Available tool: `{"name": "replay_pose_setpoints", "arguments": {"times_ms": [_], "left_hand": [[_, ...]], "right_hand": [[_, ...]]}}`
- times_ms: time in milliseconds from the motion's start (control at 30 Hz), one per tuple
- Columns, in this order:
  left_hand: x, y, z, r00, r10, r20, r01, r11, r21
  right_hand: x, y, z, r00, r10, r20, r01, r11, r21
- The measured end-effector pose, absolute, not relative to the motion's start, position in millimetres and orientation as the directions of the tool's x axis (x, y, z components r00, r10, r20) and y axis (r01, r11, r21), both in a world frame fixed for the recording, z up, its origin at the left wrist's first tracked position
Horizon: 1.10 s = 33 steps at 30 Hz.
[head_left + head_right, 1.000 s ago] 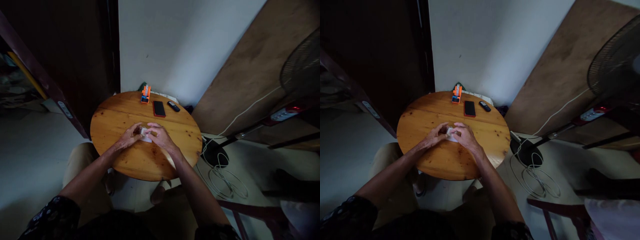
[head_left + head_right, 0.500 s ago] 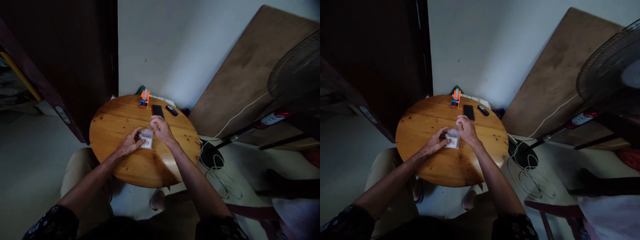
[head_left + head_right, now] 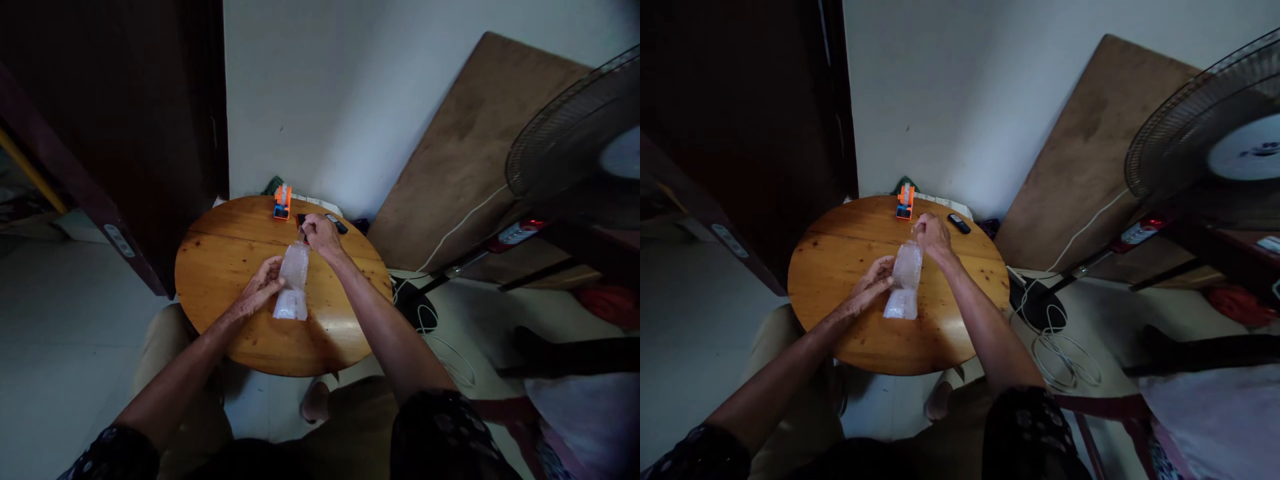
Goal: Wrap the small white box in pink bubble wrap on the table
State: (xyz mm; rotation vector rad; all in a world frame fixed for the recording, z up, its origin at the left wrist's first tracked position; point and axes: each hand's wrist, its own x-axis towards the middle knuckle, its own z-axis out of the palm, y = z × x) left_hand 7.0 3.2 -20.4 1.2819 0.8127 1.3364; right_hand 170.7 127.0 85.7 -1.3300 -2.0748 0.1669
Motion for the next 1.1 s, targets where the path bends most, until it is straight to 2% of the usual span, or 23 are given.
{"name": "replay_pose_setpoints", "arguments": {"times_ms": [167,267,400,533,600,667,767,867,1000,1100], "left_hand": [[4,6,-23,0.212,0.968,0.136,-0.196,-0.095,0.976],[3,8,-24,0.199,0.974,0.104,-0.25,-0.052,0.967],[6,9,-19,0.188,0.98,0.06,-0.324,0.004,0.946],[7,8,-13,0.231,0.97,0.076,-0.346,0.009,0.938],[6,7,-11,0.227,0.97,0.088,-0.353,-0.002,0.936],[4,7,-10,0.221,0.972,0.081,-0.368,0.007,0.93],[0,6,-8,0.153,0.985,0.084,-0.392,-0.018,0.92],[-3,8,-8,0.02,0.994,0.106,-0.435,-0.087,0.896],[-3,13,-12,-0.073,0.991,0.114,-0.438,-0.135,0.889],[-2,12,-13,-0.08,0.986,0.148,-0.284,-0.165,0.944]], "right_hand": [[171,133,84,-0.229,0.872,0.433,0.794,0.425,-0.435],[175,123,84,-0.175,0.884,0.433,0.803,0.382,-0.456],[183,84,81,-0.178,0.868,0.462,0.759,0.421,-0.497],[178,45,64,-0.281,0.933,0.224,0.81,0.356,-0.466],[172,38,51,-0.303,0.936,0.181,0.809,0.353,-0.47],[170,40,39,-0.29,0.938,0.19,0.772,0.347,-0.533],[177,51,26,-0.196,0.955,0.224,0.583,0.296,-0.757],[191,56,18,-0.029,0.976,0.215,0.254,0.215,-0.943],[201,50,6,0.05,0.996,0.07,-0.091,0.074,-0.993],[201,45,-5,0.063,0.998,0.005,-0.197,0.018,-0.98]]}}
